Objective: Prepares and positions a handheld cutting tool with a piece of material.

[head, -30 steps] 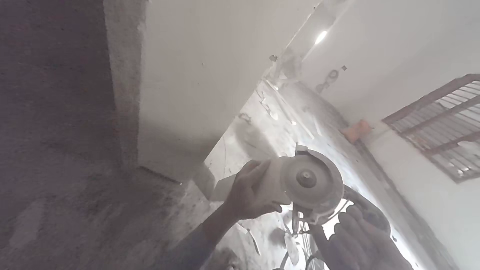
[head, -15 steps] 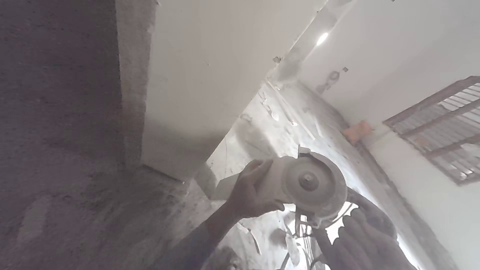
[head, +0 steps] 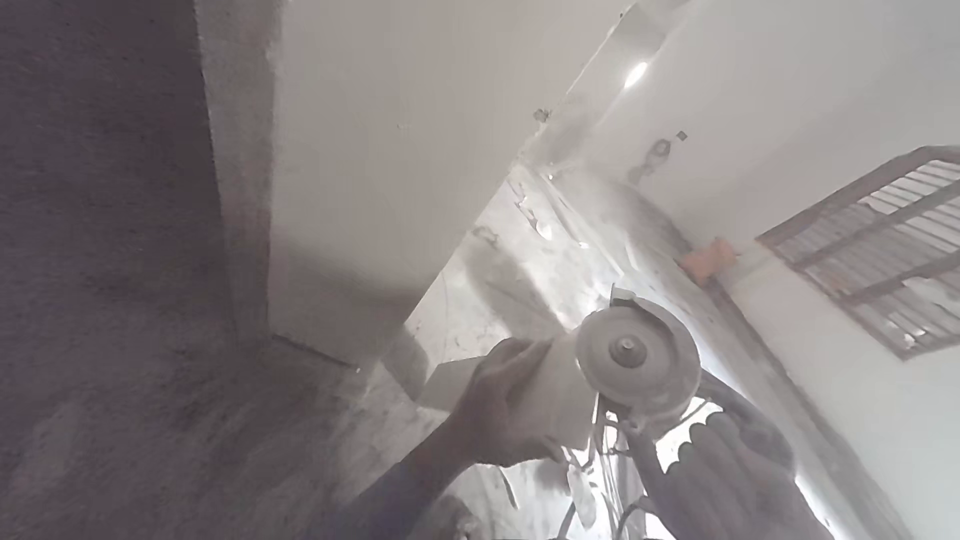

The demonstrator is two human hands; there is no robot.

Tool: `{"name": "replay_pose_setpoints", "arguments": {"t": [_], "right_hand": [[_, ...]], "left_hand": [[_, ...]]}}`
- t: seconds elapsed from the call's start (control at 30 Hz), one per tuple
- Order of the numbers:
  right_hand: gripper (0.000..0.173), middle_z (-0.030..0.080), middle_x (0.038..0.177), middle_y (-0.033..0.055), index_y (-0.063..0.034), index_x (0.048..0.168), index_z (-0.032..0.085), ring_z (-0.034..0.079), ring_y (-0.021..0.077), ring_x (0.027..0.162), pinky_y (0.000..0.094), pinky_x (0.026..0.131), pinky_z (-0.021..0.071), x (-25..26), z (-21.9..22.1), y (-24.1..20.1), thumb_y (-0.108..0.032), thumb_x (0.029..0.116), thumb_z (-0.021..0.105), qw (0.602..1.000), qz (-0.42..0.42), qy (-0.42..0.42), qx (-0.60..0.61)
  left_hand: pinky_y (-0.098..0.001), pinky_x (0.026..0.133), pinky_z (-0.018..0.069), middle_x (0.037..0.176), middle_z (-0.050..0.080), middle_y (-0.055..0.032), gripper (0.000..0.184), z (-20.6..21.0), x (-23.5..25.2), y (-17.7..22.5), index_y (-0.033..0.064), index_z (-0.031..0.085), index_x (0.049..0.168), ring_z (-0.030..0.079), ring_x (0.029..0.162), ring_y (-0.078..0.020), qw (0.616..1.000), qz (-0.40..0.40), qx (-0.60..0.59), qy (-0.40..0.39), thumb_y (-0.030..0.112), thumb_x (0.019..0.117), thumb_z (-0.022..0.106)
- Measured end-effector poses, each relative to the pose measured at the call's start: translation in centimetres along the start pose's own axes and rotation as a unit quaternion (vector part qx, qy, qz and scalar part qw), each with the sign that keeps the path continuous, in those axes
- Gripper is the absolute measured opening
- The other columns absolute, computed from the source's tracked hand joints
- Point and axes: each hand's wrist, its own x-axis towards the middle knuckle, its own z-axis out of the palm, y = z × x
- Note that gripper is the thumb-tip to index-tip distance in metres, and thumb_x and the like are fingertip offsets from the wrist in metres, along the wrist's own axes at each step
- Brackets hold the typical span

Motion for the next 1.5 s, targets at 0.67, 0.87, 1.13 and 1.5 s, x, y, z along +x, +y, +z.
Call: {"name": "replay_pose_setpoints", "arguments": {"t": [0.67,0.87,1.13,1.5], "right_hand": [[0.014,0.047,0.059,-0.0072,-0.0120,0.090,0.063,0.048,0.0041,0.046,0.0195,0.044,0.0417,-0.7,0.6,0.1,-0.017,0.0972,0.052,1.000,0.020,-0.002,-0.009],[0.017,0.051,0.060,-0.0072,-0.0089,0.105,0.068,0.050,0.0031,0.047,0.0184,0.044,0.0431,-0.6,1.2,0.6,-0.016,0.0975,0.054,1.000,0.005,-0.013,-0.021],[0.012,0.052,0.061,-0.0058,-0.0109,0.095,0.063,0.053,0.0042,0.048,0.0191,0.045,0.0450,-0.5,1.1,1.0,-0.014,0.0981,0.052,0.999,-0.014,0.024,-0.028],[0.019,0.049,0.061,-0.0041,-0.0105,0.091,0.066,0.051,0.0078,0.048,0.0241,0.046,0.0458,-0.3,0.3,0.4,-0.020,0.1016,0.054,0.999,-0.001,0.013,-0.042]], "left_hand": [[-0.0344,0.099,0.0551,0.126,0.067,-0.0129,0.107,0.1,2.0,-1.4,0.0021,0.060,0.140,0.064,0.116,-0.0165,0.999,-0.021,0.021,0.041,0.084,0.0713,0.067],[-0.0330,0.100,0.0547,0.129,0.066,-0.0128,0.104,-0.1,2.2,-1.3,0.0027,0.059,0.142,0.063,0.117,-0.0153,0.999,-0.033,0.000,0.031,0.081,0.0728,0.069],[-0.0329,0.101,0.0539,0.130,0.065,-0.0133,0.110,-0.4,1.6,-0.8,0.0025,0.059,0.141,0.062,0.119,-0.0162,0.999,-0.039,0.005,0.021,0.087,0.0705,0.064],[-0.0339,0.101,0.0548,0.130,0.065,-0.0149,0.114,0.0,1.1,-0.9,0.0015,0.059,0.141,0.063,0.119,-0.0177,1.000,-0.023,0.005,0.014,0.090,0.0690,0.061]]}}
